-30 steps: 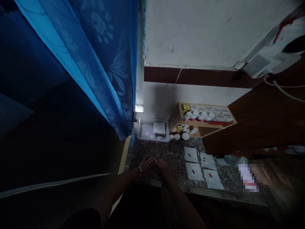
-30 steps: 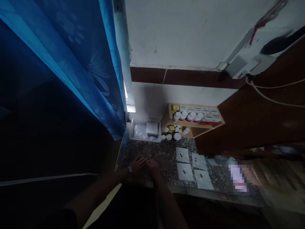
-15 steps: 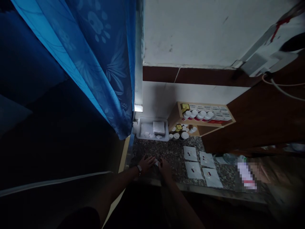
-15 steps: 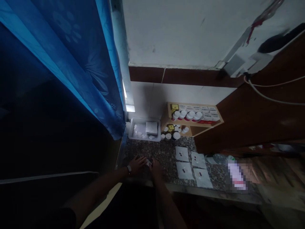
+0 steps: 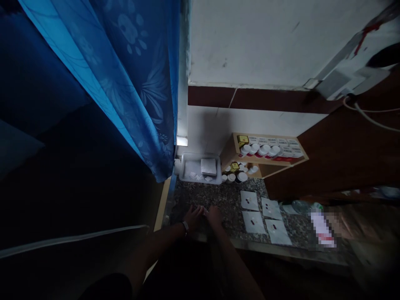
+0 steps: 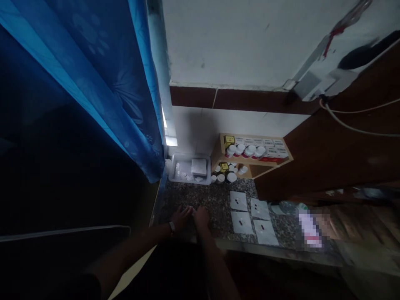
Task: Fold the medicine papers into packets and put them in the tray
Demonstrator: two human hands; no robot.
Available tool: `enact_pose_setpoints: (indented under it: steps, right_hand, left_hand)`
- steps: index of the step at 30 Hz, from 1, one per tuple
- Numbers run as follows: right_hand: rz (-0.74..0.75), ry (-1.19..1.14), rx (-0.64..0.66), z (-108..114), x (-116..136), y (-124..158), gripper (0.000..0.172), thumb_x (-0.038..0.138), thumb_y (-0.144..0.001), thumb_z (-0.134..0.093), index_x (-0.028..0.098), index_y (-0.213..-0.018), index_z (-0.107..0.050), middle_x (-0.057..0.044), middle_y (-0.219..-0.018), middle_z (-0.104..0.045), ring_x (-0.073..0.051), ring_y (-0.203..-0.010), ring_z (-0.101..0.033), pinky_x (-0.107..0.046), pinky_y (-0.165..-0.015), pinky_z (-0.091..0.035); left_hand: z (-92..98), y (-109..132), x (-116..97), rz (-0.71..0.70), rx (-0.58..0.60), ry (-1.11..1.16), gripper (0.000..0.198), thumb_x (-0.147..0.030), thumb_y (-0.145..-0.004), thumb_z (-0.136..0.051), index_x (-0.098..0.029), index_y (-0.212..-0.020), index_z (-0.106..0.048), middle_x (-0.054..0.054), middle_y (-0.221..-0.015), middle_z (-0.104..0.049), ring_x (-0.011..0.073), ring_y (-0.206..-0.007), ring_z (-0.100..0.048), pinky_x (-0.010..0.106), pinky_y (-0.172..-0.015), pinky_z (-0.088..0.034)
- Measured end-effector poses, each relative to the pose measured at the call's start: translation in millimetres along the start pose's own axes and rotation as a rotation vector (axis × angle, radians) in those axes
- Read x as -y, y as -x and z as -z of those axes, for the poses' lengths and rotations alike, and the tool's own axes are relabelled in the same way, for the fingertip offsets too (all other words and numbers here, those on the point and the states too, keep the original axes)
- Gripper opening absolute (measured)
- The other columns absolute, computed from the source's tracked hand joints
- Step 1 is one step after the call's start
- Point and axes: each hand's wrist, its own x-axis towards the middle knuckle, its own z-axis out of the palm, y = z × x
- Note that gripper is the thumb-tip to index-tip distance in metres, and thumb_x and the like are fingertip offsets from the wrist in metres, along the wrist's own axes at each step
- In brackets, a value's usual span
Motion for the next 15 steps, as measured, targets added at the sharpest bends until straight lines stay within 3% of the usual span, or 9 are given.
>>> enact_pose_setpoints:
  steps: [5, 10, 15]
  right_hand:
    - [-0.05, -0.081, 0.097, 5.0, -0.4, -3.4, 0.025, 0.034, -0.086, -0.05, 0.014, -0.092, -0.065, -0.016, -0.089, -0.069, -0.022, -0.08, -0.066, -0.027, -0.061, -0.043]
    - [-0.024, -0.253, 0.082, 2.7, -8.6, -7.2, 0.014, 0.028, -0.079, -0.054, 0.018, -0.083, -0.062, -0.008, -0.079, -0.069, -0.018, -0.07, -0.063, -0.024, -0.057, -0.039]
    - [0.218, -0.457, 0.045, -9.6, -20.4, -5.2, 0.017, 0.018, -0.075, -0.046, 0.019, -0.076, -0.063, -0.003, -0.072, -0.067, -0.016, -0.069, -0.061, -0.023, -0.064, -0.043]
  left_hand:
    - [-0.7, -0.6, 1.3, -0.025, 0.018, 0.05, 0.058, -0.043, -0.091, -0.037, -0.015, -0.142, -0.031, 0.01, -0.15, -0.024, 0.0252, -0.137, -0.017, 0.05, -0.106, -0.023]
    - [10.5, -0.7, 14.1, -0.086, 0.054, 0.109, 0.068, -0.049, -0.09, -0.038, -0.012, -0.144, -0.02, 0.01, -0.151, -0.02, 0.0232, -0.138, -0.017, 0.048, -0.107, -0.022]
    - [19.0, -3.4, 20.7, -0.049, 0.028, 0.079, 0.058, -0.041, -0.092, -0.037, -0.019, -0.144, -0.024, 0.008, -0.151, -0.023, 0.0257, -0.138, -0.016, 0.051, -0.104, -0.023]
